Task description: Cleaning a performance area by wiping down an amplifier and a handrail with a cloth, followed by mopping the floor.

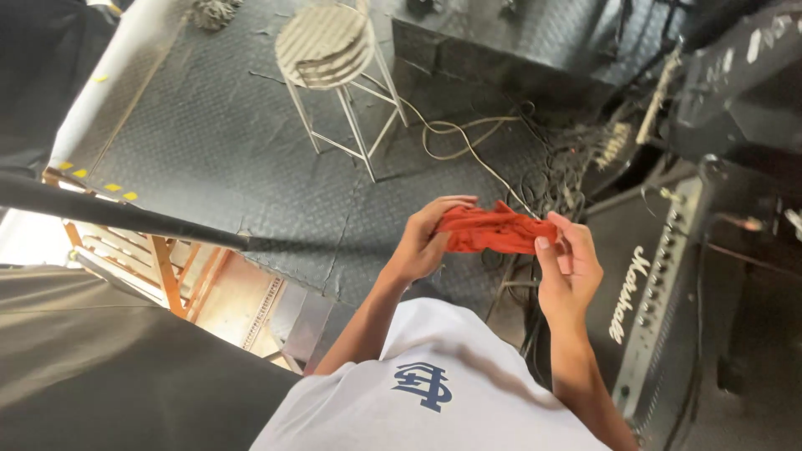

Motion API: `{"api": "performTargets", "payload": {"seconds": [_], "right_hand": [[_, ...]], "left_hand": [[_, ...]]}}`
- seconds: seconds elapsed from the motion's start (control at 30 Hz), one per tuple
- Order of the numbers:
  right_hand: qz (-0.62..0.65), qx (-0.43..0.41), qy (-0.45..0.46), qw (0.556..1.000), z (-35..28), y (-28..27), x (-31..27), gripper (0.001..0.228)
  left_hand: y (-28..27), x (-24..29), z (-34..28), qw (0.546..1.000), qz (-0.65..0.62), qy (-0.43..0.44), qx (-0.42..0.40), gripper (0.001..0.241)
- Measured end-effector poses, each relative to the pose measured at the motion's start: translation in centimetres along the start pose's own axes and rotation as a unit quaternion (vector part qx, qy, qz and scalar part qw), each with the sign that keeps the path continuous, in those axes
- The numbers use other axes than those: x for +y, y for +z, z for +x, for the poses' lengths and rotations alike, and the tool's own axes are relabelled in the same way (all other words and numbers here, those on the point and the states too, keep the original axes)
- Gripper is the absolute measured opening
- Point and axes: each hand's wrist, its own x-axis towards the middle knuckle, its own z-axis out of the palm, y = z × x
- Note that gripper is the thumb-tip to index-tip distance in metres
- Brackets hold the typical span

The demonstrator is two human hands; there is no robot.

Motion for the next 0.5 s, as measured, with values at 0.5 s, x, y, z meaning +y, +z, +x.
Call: {"api": "performTargets", "payload": {"seconds": [0.5], "right_hand": [[-0.097, 0.006, -0.095, 0.991, 4.7, 12.8, 5.6, 0.023]], "left_hand": [[-16.7, -4.5, -0.9, 0.988, 0.098, -0.029, 0.115, 0.042]]}}
